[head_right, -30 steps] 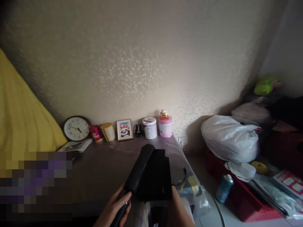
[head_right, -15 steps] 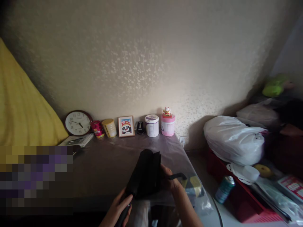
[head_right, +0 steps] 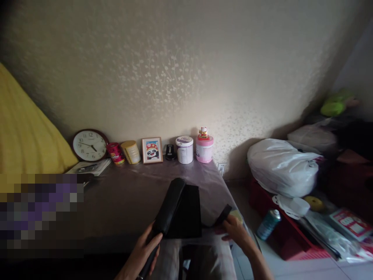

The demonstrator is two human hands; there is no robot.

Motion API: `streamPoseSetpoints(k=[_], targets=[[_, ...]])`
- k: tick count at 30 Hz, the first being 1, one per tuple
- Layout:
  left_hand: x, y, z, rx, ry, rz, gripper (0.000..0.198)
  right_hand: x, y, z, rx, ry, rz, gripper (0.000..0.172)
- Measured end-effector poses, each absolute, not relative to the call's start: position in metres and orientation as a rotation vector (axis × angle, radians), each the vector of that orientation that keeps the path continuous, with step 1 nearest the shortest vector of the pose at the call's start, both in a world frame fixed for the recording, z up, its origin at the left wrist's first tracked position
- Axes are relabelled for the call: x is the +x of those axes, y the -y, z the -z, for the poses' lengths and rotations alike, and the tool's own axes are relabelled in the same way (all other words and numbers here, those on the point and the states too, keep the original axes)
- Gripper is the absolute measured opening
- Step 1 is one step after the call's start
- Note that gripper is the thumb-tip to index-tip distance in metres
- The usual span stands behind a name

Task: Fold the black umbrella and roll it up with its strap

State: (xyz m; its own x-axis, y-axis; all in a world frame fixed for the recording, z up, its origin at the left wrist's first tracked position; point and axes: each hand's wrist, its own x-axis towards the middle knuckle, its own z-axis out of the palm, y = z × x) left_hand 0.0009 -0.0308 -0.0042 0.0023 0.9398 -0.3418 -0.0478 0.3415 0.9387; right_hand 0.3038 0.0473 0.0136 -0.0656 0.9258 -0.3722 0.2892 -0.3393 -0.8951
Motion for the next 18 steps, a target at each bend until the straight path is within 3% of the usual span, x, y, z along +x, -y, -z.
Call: streamPoseSetpoints(k=[6, 8, 14, 18], targets=[[0.003, 0.03, 0.006, 0.934, -1.383, -0.978, 0.084, 0.317, -0.059, -0.018, -1.816, 1.431, -0.706, 0.025], [0.003, 0.029, 0.009, 0.944, -1.384, -0.977, 0.081, 0.304, -0.059, -0.021, -1.752, 1.464, -0.602, 0.026], [0.003, 0.028, 0.016, 0.972, -1.408, -0.97, 0.073, 0.238, -0.055, -0.034, -1.44, 1.459, -1.122, 0.036], [0.004, 0.03, 0.011, 0.991, -1.433, -0.951, 0.07, 0.215, -0.057, -0.03, -1.476, 1.436, -1.175, 0.044]])
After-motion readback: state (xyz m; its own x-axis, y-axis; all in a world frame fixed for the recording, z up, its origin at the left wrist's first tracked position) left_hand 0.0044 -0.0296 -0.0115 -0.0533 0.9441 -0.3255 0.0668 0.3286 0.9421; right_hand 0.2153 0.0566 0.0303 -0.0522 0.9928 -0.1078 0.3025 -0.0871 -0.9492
